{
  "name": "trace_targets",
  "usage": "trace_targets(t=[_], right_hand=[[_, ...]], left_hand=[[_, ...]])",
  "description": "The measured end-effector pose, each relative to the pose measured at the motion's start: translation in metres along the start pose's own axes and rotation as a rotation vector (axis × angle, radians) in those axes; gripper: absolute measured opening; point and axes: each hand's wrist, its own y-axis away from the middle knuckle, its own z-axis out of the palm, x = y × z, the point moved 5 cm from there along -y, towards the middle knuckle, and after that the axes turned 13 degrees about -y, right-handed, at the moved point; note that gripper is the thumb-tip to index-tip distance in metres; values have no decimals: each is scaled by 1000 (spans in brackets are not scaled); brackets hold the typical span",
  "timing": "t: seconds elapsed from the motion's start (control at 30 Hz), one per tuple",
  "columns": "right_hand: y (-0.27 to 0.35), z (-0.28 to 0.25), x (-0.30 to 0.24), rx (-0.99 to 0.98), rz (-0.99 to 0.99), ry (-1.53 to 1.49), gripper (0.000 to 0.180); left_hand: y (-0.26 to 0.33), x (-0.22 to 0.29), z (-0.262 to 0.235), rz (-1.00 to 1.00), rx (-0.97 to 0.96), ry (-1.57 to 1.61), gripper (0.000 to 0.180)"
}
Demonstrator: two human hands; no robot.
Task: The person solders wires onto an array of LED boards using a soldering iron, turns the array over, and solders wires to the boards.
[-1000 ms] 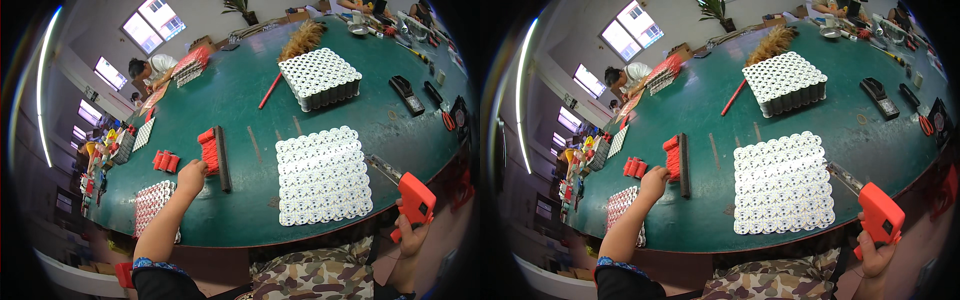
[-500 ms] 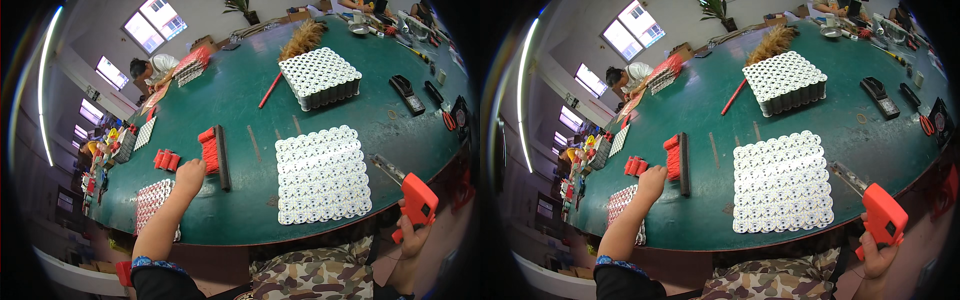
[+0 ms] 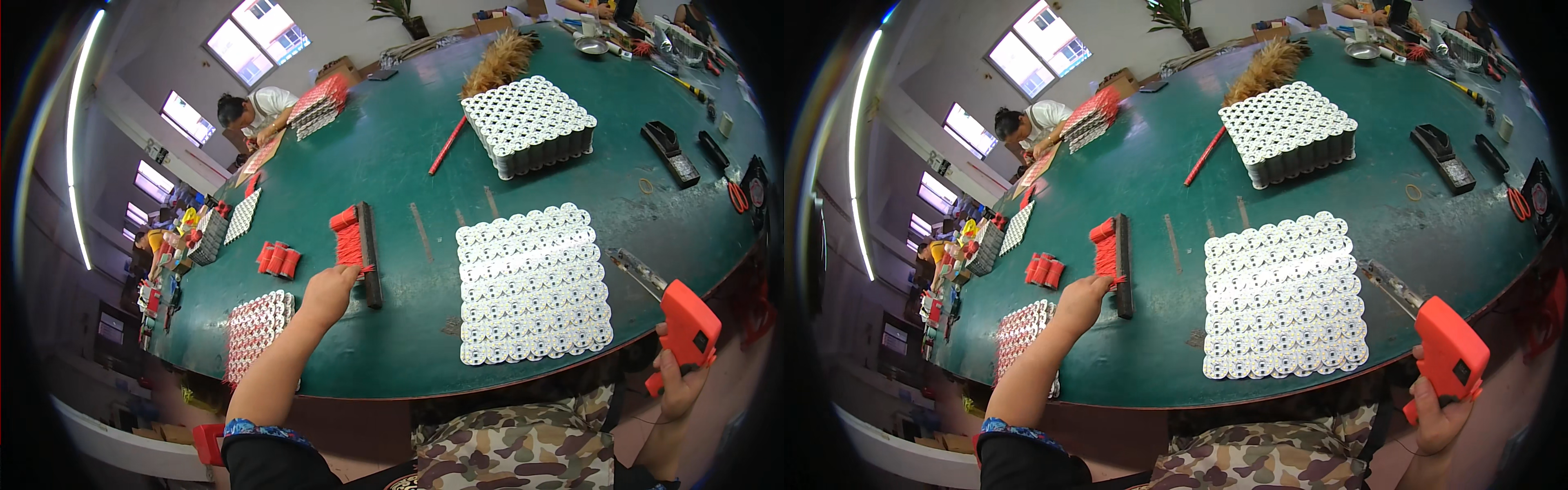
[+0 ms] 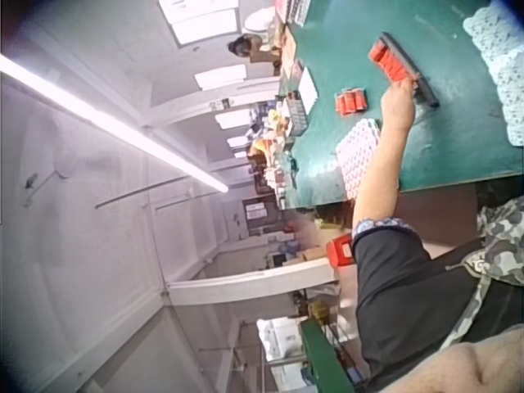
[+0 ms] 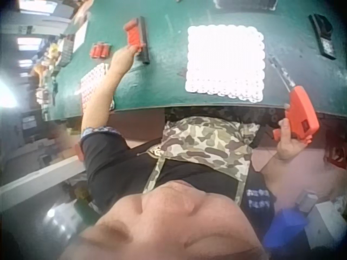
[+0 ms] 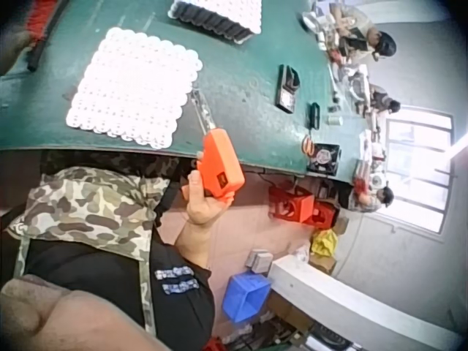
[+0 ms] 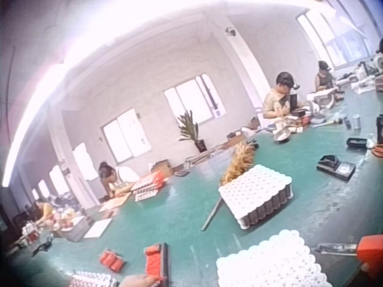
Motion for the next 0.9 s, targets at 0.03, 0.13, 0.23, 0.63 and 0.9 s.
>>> trace_targets(t=[0.03,0.13,0.23,0.63,0.9], right_hand=[[0,-1,0,-8,2,-5,47],[-1,-1,0,-25,-19,0,46],[-1,2,-2,-22,-18,-13,46],[1,-5,9,-10,-29,-14,47],[1,-49,37,-160,-68,24,44]], left_hand=[[0,1,2,10,-31,-38,22],[-1,3,-5,-12,-14,-68,21],[-2,7,-12,-58,77,-51,19],[8,10,-4,-27,77,-75,16],[-37,33,-45,88,62,-184,11]])
